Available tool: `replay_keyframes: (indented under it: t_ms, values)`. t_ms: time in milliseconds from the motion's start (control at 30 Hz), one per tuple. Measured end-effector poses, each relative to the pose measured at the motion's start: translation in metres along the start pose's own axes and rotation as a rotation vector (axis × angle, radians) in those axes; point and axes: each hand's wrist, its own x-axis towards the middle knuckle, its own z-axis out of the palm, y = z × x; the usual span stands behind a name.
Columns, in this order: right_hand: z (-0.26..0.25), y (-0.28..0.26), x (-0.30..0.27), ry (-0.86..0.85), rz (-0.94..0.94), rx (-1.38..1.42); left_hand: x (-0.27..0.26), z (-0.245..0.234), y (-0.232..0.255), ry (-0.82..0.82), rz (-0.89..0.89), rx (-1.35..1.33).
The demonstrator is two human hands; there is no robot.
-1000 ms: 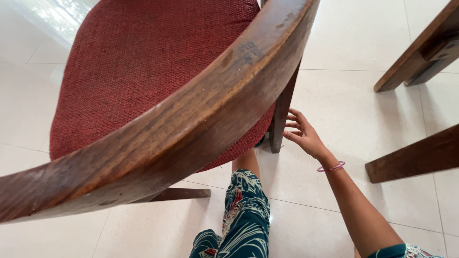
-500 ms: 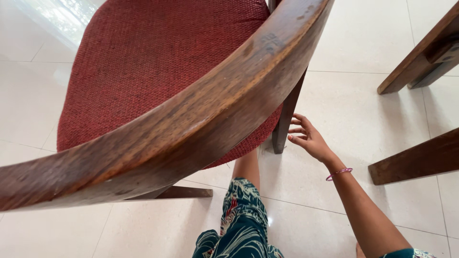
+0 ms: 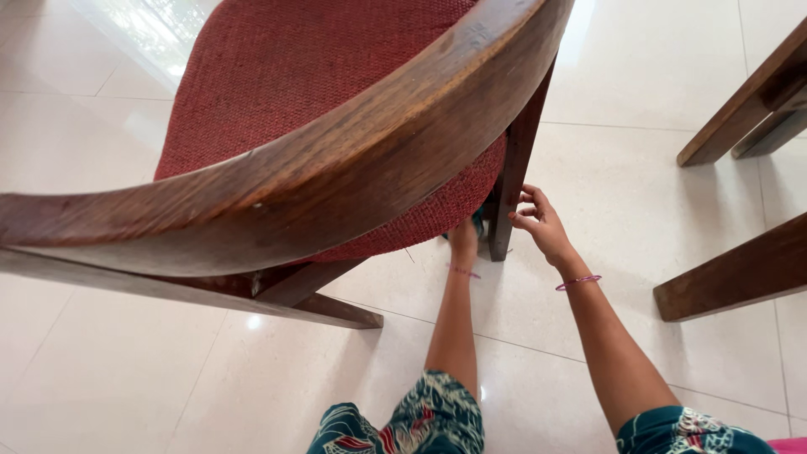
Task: The person cleans a wooden chair with a cloth, wiping the legs, frame, and backrest by hand while moving around the chair.
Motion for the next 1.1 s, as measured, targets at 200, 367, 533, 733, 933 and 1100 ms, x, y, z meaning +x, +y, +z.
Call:
replay_keyframes:
  t_ms: [200,367,533,733,933,1100]
  values:
    - [-0.003,0.001,0.003,-0.034,0.083,0.174,-0.068,0.031,0.023,0.183,0.364,-0.176]
    - [-0.003,0.004,0.003,-0.038,0.069,0.199,-0.055,0.041,0.030,0.178,0.494,-0.002]
    - [0.001,0.008,-0.005,-0.015,0.063,0.186,-0.034,0.026,-0.011,0.092,0.399,0.176]
    - [0.010,0.009,-0.002,0.039,0.070,0.229,-0.056,0.019,-0.026,-0.035,0.206,-0.320]
    - [0.007,0.024,-0.006,0.058,0.097,0.270,-0.037,0.005,-0.074,0.090,-0.206,-0.228]
    - [0.002,0.018,-0.004,0.030,0.098,0.234,-0.049,0.022,-0.061,0.067,0.114,-0.210]
